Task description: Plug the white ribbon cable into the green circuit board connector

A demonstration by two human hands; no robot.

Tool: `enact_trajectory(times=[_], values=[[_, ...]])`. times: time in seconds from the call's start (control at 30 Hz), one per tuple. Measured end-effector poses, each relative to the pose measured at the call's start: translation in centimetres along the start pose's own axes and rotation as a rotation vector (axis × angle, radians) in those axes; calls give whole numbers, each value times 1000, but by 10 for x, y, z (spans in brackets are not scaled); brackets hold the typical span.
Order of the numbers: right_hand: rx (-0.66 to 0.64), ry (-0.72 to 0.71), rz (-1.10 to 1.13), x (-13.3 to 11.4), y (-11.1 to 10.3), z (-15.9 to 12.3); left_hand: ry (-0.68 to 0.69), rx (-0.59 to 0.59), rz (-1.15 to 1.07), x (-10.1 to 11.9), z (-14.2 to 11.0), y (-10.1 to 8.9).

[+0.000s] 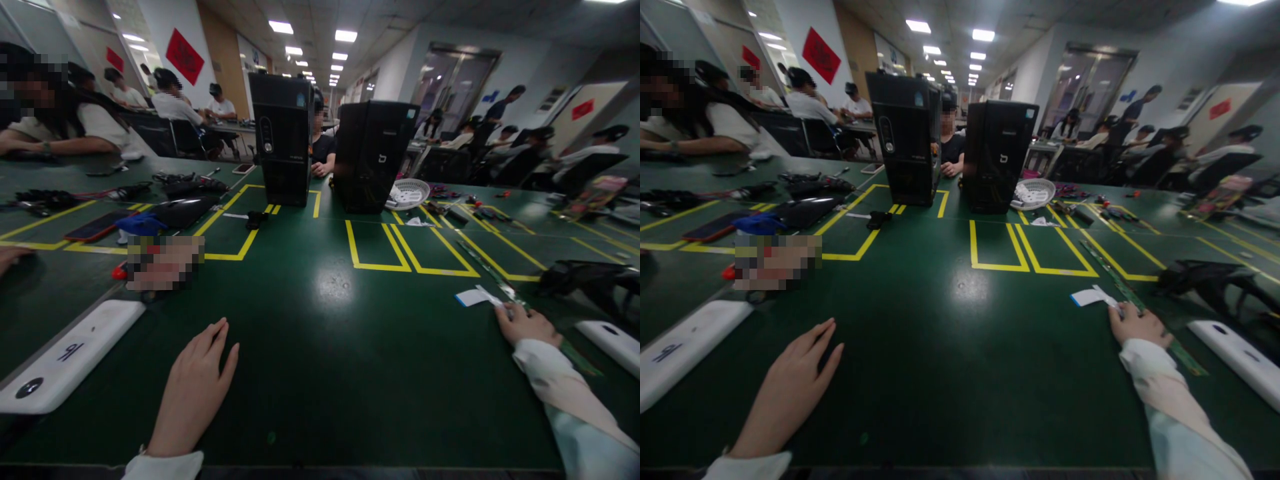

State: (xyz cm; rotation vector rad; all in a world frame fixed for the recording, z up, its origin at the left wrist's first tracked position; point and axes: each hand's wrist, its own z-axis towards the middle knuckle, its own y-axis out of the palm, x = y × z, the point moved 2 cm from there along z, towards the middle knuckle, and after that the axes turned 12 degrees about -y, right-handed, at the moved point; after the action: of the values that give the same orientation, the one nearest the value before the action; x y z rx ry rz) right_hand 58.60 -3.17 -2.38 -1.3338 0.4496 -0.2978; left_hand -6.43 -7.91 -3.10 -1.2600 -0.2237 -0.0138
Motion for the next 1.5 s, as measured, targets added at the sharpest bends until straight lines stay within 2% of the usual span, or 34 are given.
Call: enact_trajectory(times=[0.2, 0.37, 0.5, 0.63, 0.77, 0.9, 1.07, 1.17, 1.27, 1.37, 1.5], values=[[31, -263, -89, -1, 6, 8, 5, -3, 6, -2, 1, 2], [66, -372, -49, -21, 18, 18, 25, 37, -9, -3, 1, 5], [110, -545, 12, -59, 26, 18, 27, 31, 0, -3, 1, 5], [128, -786, 95, -118, 30, 9, -1, 11, 7, -1, 1, 3], [103, -1050, 182, -186, 31, -13, -9, 7, -9, -1, 1, 3], [58, -1264, 243, -249, 31, -47, -10, -4, -27, -3, 1, 4], [12, -1522, 399, -306, 27, -105, -18, -16, -21, -5, 1, 5], [-76, -1635, 465, -322, 20, -140, -25, -19, -2, -6, 1, 7], [-161, -1696, 476, -328, 12, -166, -4, 5, 3, -5, 0, 7], [-210, -1717, 465, -328, 3, -178, 8, 19, 2, -4, 0, 6], [-263, -1708, 466, -327, -2, -179, -8, 3, 13, -4, 1, 5]])
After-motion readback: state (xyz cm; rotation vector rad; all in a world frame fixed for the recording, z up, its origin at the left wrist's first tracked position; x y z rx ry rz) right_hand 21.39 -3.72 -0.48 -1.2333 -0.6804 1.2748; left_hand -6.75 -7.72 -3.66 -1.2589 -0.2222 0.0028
